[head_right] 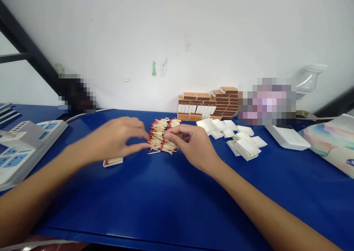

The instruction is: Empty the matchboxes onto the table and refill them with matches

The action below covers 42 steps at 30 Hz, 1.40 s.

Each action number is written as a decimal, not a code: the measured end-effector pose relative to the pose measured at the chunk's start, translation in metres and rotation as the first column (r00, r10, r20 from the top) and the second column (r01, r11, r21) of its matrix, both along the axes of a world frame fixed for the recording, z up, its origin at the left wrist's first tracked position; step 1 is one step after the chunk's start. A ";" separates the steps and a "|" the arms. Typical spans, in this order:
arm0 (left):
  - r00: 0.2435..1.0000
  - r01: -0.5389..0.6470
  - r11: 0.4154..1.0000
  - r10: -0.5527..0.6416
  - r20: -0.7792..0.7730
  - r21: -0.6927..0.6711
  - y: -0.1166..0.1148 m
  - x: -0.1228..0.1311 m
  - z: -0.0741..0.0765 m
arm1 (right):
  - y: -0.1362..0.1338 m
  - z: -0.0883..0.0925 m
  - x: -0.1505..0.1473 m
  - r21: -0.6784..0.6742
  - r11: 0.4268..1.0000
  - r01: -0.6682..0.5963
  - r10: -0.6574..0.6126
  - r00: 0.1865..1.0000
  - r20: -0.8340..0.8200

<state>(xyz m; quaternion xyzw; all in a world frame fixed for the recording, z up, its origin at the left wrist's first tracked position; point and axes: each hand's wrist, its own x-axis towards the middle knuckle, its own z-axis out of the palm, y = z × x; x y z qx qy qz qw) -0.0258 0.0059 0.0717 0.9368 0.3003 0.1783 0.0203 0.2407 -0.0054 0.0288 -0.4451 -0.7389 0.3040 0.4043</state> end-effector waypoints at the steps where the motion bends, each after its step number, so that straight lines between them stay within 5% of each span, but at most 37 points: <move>1: 0.992 -0.077 0.995 0.071 -0.103 -0.057 0.004 -0.014 0.011 | 0.003 -0.001 0.002 0.104 0.994 0.030 -0.041 0.994 0.102; 4: 0.919 -0.302 0.916 0.205 -0.336 -0.266 0.010 -0.043 0.032 | 0.014 -0.009 0.008 0.376 0.926 -0.019 -0.133 0.918 0.374; 7: 0.889 -0.380 0.875 0.255 -0.381 -0.299 0.003 -0.046 0.031 | 0.023 -0.017 0.010 0.489 0.865 -0.114 -0.173 0.847 0.503; 12: 0.823 -0.481 0.844 0.342 -0.453 -0.236 -0.008 -0.031 0.012 | 0.026 -0.016 0.014 0.557 0.823 -0.108 -0.211 0.853 0.477; 16: 0.810 -0.480 0.830 0.296 -0.506 -0.283 -0.009 -0.028 0.011 | 0.019 -0.007 0.016 0.577 0.817 -0.023 -0.220 0.911 0.348; 18: 0.852 -0.401 0.883 0.263 -0.454 -0.242 -0.011 -0.023 0.014 | 0.011 -0.003 0.012 0.486 0.874 0.027 -0.187 0.940 0.284; 21: 0.916 -0.269 0.948 0.198 -0.350 -0.167 -0.018 -0.007 0.017 | -0.006 0.000 -0.002 0.111 0.993 -0.039 0.015 0.979 0.203; 23: 0.941 -0.203 0.962 0.140 -0.307 -0.183 -0.026 0.006 0.017 | -0.017 0.000 -0.011 -0.144 0.979 -0.142 0.161 0.978 0.133; 26: 0.952 -0.157 0.971 0.099 -0.290 -0.183 -0.035 0.022 0.012 | -0.029 -0.001 -0.021 -0.341 0.922 -0.186 0.216 0.975 0.053; 36: 0.980 0.058 0.997 -0.065 -0.186 -0.043 -0.028 0.028 -0.021 | -0.035 -0.001 -0.025 -0.628 0.759 -0.171 0.118 0.985 -0.126; 42: 0.988 0.152 0.982 -0.155 0.018 0.113 -0.021 0.024 -0.033 | -0.028 -0.001 -0.015 -0.537 0.827 -0.165 0.129 0.986 -0.105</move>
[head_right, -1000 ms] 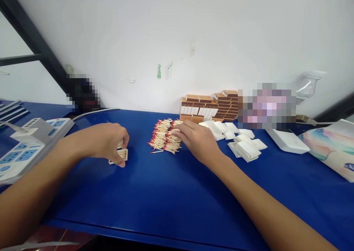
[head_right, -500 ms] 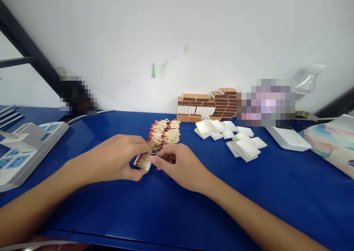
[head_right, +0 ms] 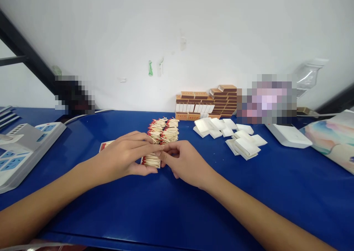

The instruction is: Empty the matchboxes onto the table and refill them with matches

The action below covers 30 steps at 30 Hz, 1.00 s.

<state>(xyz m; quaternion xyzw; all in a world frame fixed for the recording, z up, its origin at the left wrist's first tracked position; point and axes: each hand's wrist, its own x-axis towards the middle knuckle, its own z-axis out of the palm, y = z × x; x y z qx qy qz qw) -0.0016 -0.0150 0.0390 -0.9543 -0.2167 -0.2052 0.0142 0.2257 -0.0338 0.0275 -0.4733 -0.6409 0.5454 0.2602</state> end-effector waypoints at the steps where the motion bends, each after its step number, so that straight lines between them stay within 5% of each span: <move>1: 1.000 -0.007 1.000 0.007 0.030 0.021 0.000 0.000 -0.001 | 0.002 0.001 0.002 0.034 0.999 -0.001 0.000 1.000 0.017; 12: 0.989 -0.032 0.980 0.003 0.150 0.194 0.001 0.009 -0.014 | 0.012 0.010 0.020 0.079 0.994 -0.079 0.065 0.983 0.173; 18: 0.977 -0.191 0.977 0.180 0.119 0.094 -0.003 0.017 -0.021 | 0.017 0.008 0.025 0.191 0.981 0.047 -0.085 0.977 0.198; 25: 0.935 -0.316 0.944 0.327 0.140 -0.093 0.001 0.019 -0.031 | 0.017 -0.002 0.021 0.509 0.860 0.020 -0.191 0.939 0.286; 30: 0.922 -0.331 0.938 0.345 0.175 -0.103 0.002 0.019 -0.033 | 0.014 -0.002 0.019 0.596 0.803 -0.029 -0.219 0.915 0.339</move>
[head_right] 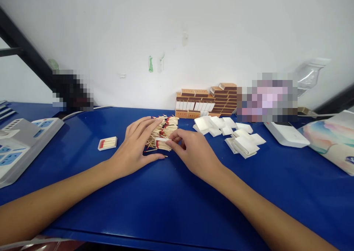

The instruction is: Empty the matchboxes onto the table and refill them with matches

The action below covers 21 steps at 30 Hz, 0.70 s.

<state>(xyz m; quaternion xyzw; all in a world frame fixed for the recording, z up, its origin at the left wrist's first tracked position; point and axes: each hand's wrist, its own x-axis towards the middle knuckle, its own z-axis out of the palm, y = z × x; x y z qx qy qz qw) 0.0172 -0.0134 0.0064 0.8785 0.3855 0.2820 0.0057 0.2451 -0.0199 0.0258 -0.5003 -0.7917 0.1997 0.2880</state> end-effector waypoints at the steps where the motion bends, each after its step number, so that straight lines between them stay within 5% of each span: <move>1: 1.000 0.001 1.000 -0.001 0.001 0.001 0.000 0.000 -0.001 | -0.001 0.000 0.000 0.016 1.000 0.000 0.000 1.000 0.016; 9: 1.000 0.002 1.000 -0.001 -0.020 0.017 0.004 -0.003 -0.002 | -0.006 -0.012 0.000 0.267 0.963 -0.036 -0.024 0.975 0.221; 16: 1.000 0.004 1.000 -0.004 -0.030 0.008 0.005 -0.003 -0.002 | -0.009 -0.016 -0.001 0.558 0.811 -0.175 -0.093 0.903 0.419; 21: 1.000 0.000 1.000 0.000 -0.024 0.003 0.005 -0.004 -0.002 | -0.015 -0.005 -0.004 0.622 0.751 -0.222 -0.130 0.874 0.469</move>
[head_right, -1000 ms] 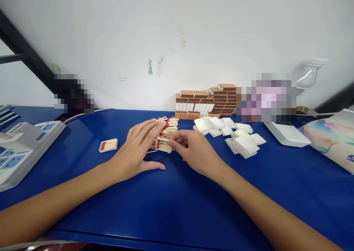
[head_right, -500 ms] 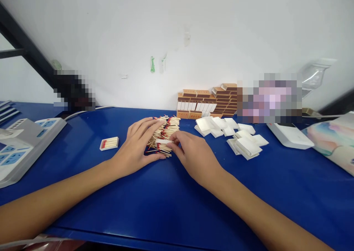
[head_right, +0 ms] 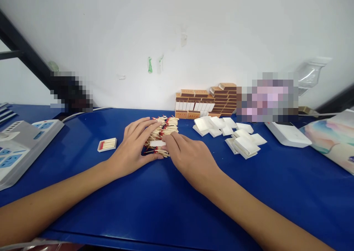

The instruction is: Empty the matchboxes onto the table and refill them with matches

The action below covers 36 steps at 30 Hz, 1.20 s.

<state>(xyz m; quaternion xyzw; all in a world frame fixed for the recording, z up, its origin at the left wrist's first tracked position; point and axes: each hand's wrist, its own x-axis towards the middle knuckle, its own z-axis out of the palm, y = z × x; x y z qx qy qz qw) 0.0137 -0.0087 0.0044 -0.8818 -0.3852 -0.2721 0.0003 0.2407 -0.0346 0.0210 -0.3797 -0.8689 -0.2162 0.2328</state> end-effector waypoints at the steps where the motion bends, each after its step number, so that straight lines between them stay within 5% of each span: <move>1: 1.000 -0.001 1.000 0.001 0.000 0.002 0.000 0.000 0.000 | -0.001 0.003 0.000 0.006 1.000 -0.003 0.003 1.000 0.007; 13: 1.000 -0.007 1.000 0.008 -0.009 0.006 -0.002 0.001 0.002 | -0.004 0.011 0.002 0.049 0.997 -0.062 0.062 0.998 -0.008; 19: 1.000 -0.018 1.000 0.018 0.005 0.026 -0.002 0.000 0.002 | 0.010 0.022 0.032 0.005 0.997 0.076 -0.074 0.979 -0.189; 24: 1.000 -0.029 0.997 0.029 -0.009 0.069 -0.003 0.002 -0.002 | 0.037 0.036 0.064 0.041 0.957 0.286 -0.244 0.877 -0.414; 28: 0.990 0.019 0.989 0.002 -0.140 0.147 0.008 -0.015 0.026 | 0.058 0.040 0.085 -0.256 0.906 0.337 -0.423 0.697 -0.579; 30: 0.963 0.035 0.999 -0.033 -0.268 0.001 0.020 -0.040 0.053 | 0.066 0.039 0.093 -0.449 0.838 0.311 -0.542 0.575 -0.612; 33: 0.890 -0.301 0.922 0.179 -0.419 -0.244 0.038 -0.087 0.088 | 0.072 0.034 0.100 -0.587 0.748 0.308 -0.646 0.540 -0.539; 36: 0.809 -0.495 0.768 0.238 -0.537 -0.405 0.049 -0.120 0.098 | 0.074 0.029 0.100 -0.587 0.734 0.341 -0.655 0.582 -0.482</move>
